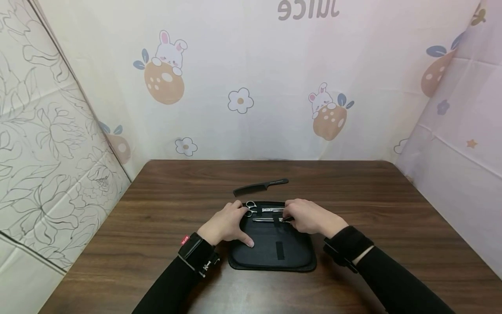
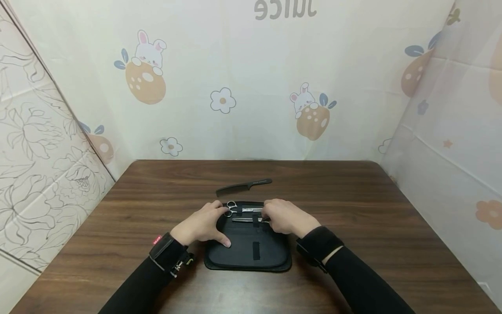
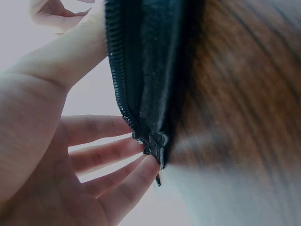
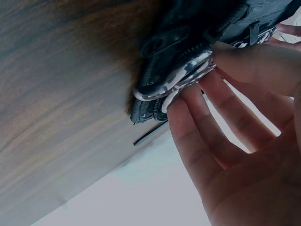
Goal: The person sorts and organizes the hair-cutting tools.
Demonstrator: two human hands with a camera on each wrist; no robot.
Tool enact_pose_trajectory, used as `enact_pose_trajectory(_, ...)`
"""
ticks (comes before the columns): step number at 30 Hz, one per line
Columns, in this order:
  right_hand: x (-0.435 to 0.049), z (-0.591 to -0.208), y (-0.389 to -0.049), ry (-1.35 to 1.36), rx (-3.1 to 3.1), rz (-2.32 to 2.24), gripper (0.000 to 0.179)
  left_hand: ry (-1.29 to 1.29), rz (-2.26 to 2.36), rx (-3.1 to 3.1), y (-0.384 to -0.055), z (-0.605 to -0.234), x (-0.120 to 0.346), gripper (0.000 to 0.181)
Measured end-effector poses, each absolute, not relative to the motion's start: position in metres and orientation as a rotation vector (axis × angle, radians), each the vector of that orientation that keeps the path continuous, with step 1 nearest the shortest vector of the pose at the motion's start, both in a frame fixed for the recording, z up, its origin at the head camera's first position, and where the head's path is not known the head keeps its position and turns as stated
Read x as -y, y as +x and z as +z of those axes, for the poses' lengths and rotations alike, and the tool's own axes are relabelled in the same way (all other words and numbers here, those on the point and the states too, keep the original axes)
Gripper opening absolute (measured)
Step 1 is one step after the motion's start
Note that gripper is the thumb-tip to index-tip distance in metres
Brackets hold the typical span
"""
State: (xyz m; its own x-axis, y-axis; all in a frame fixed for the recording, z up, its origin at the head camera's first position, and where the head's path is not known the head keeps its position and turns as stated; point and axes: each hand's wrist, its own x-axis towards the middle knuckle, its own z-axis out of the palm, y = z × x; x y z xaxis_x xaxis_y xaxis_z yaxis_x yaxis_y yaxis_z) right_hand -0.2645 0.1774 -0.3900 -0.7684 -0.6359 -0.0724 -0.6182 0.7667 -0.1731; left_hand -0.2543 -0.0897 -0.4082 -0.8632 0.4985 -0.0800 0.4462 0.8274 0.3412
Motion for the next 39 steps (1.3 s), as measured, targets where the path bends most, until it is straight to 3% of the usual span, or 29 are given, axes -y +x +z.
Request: enact_pose_trajectory(39,-0.1773,-0.3942,-0.2665,-1.118,-2.811,-0.293,0.016,0.727,0.46,-2.849,-0.2542,-0.4094,0.0879,0.101)
